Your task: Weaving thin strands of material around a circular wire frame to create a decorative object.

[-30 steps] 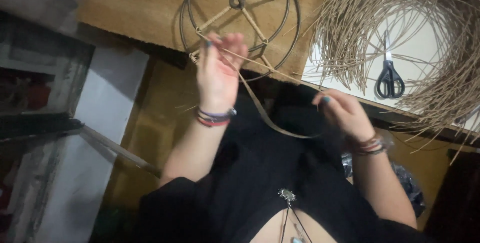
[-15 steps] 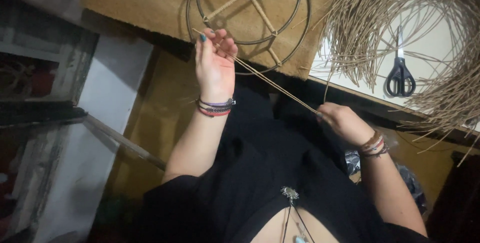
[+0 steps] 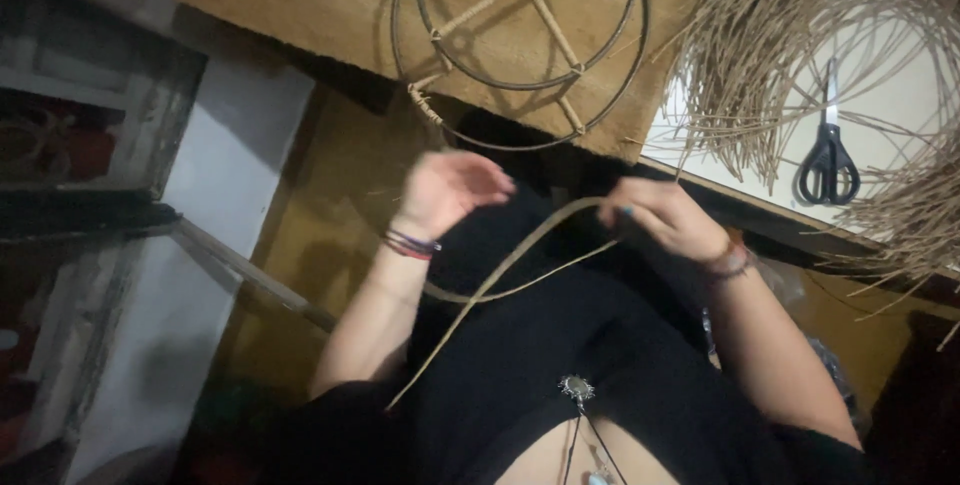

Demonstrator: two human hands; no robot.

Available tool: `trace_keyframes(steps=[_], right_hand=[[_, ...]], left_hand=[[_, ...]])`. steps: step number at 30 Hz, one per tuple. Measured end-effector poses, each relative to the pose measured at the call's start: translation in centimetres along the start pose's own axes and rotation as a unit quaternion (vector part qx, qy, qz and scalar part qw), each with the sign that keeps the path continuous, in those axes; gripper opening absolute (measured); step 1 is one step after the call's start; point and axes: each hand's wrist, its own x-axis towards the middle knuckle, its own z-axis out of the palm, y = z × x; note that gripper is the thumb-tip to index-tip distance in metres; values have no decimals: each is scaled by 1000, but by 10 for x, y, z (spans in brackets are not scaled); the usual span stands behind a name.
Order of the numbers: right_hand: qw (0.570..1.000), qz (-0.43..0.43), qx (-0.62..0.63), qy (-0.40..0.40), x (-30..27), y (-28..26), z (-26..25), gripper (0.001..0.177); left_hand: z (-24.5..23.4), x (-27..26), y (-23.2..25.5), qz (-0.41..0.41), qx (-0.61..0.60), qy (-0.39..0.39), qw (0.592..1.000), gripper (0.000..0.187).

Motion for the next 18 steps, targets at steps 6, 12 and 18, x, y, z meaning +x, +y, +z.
trace_keyframes(steps=[6, 12, 18], right_hand=[[933, 120, -325, 102, 90, -18, 44, 18], [897, 224, -346, 157, 103, 4, 64, 38], [855, 200, 355, 320, 41, 24, 99, 46]], left_hand=[[24, 23, -47, 138, 53, 10, 989, 63], [7, 37, -43, 136, 89, 38, 986, 22], [-10, 8, -73, 217, 286, 117, 926, 19]])
